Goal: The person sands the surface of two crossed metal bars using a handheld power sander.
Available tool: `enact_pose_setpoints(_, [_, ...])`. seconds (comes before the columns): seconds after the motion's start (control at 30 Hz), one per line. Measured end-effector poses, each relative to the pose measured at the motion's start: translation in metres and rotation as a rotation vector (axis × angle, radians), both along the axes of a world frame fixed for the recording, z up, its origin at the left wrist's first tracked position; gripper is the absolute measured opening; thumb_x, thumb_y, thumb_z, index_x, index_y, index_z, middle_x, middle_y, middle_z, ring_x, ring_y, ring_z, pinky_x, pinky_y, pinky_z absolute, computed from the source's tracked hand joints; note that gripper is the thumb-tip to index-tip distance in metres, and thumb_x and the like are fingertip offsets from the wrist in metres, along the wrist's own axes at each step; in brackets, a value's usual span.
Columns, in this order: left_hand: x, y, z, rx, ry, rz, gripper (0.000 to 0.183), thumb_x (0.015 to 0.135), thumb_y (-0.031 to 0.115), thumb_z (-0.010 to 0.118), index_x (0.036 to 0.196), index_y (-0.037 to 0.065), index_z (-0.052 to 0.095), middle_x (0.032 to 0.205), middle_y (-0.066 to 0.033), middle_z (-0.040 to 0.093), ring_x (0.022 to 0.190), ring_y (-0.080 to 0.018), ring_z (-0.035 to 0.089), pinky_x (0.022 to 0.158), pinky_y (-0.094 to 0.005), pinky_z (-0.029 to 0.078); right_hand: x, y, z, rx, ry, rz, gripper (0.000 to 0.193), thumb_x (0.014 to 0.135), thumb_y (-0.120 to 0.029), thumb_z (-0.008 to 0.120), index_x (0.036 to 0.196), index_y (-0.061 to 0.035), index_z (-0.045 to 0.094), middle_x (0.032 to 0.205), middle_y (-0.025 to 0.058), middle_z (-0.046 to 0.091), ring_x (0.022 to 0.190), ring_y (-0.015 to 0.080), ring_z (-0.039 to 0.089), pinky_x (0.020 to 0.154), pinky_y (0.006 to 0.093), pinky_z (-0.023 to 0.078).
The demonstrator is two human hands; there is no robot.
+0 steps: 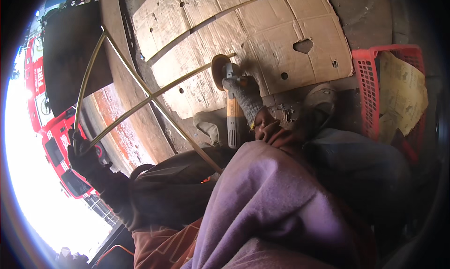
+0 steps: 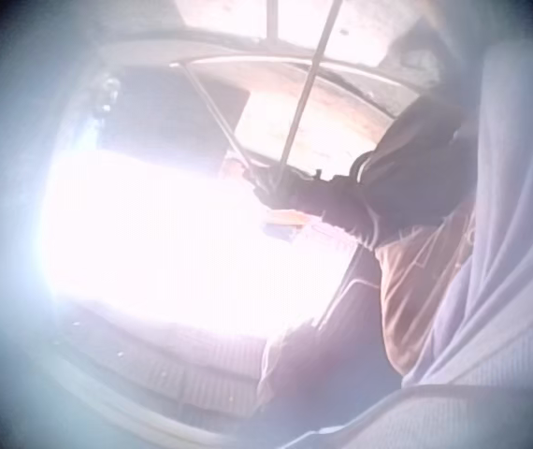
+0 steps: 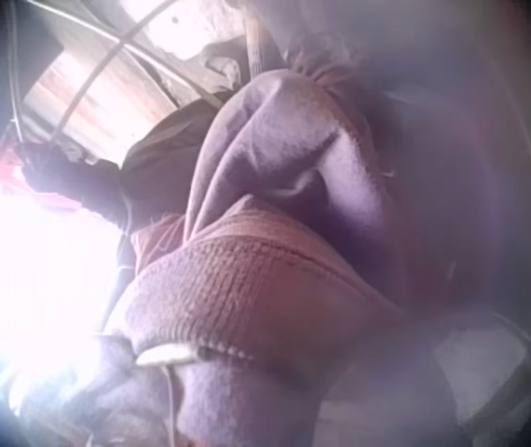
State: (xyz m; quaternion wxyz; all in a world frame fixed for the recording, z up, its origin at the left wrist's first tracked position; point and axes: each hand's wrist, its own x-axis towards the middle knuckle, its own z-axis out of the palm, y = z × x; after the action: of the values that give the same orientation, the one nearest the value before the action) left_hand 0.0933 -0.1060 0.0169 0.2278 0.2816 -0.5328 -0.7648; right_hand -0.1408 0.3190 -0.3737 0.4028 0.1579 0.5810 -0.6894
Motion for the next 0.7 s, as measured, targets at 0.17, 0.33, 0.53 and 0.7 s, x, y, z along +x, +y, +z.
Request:
enact_pose_setpoints(0.17, [0.005, 0.001, -0.01, -0.014, 0.024, 0.256, 0.041, 0.107, 0.025, 0.049, 0.142, 0.004, 0.058, 0.103, -0.0085, 0.072, 0.073, -0.0182, 0.062, 0.065, -0.03, 0.051, -0.011, 0.004, -0.002, -0.054, -0.126, -0.08, 0.034, 0.08, -0.037, 0.084, 0.096, -0.0072, 0.078, 0.089, 0.0032, 0.075, 0.077, 0.013, 0.068, 0.072, 0.0318, 0.054])
enact_pose_setpoints(0.33, [-0.023, 0.032, -0.013, -0.031, 0.036, -0.09, 0.035, 0.101, 0.022, 0.058, 0.131, 0.005, 0.066, 0.111, -0.011, 0.07, 0.088, -0.0168, 0.065, 0.074, -0.0301, 0.053, -0.025, 0.01, -0.031, -0.213, -0.007, -0.059, 0.033, 0.083, -0.035, 0.082, 0.101, -0.0073, 0.078, 0.089, 0.0039, 0.075, 0.074, 0.0139, 0.069, 0.069, 0.0293, 0.055])
enact_pose_setpoints(0.53, [-0.099, 0.067, 0.0, -2.105, -0.695, -0.105, 0.052, 0.103, 0.021, 0.054, 0.148, -0.004, 0.048, 0.103, -0.012, 0.066, 0.077, -0.0163, 0.061, 0.065, -0.033, 0.052, -0.015, -0.002, 0.022, -0.134, -0.073, 0.104, 0.032, 0.077, -0.033, 0.088, 0.086, -0.0055, 0.072, 0.078, 0.0046, 0.071, 0.067, 0.0142, 0.067, 0.063, 0.0305, 0.056])
enact_pose_setpoints(0.7, [-0.11, 0.067, 0.006, -1.841, -0.709, 0.073, 0.038, 0.099, 0.005, 0.058, 0.135, -0.006, 0.061, 0.089, -0.0101, 0.068, 0.069, -0.0146, 0.063, 0.059, -0.0297, 0.053, 0.028, -0.041, 0.095, -0.38, 0.068, -0.101, 0.047, 0.071, -0.029, 0.092, 0.1, -0.0064, 0.064, 0.088, 0.0043, 0.07, 0.078, 0.0134, 0.066, 0.07, 0.0301, 0.056])
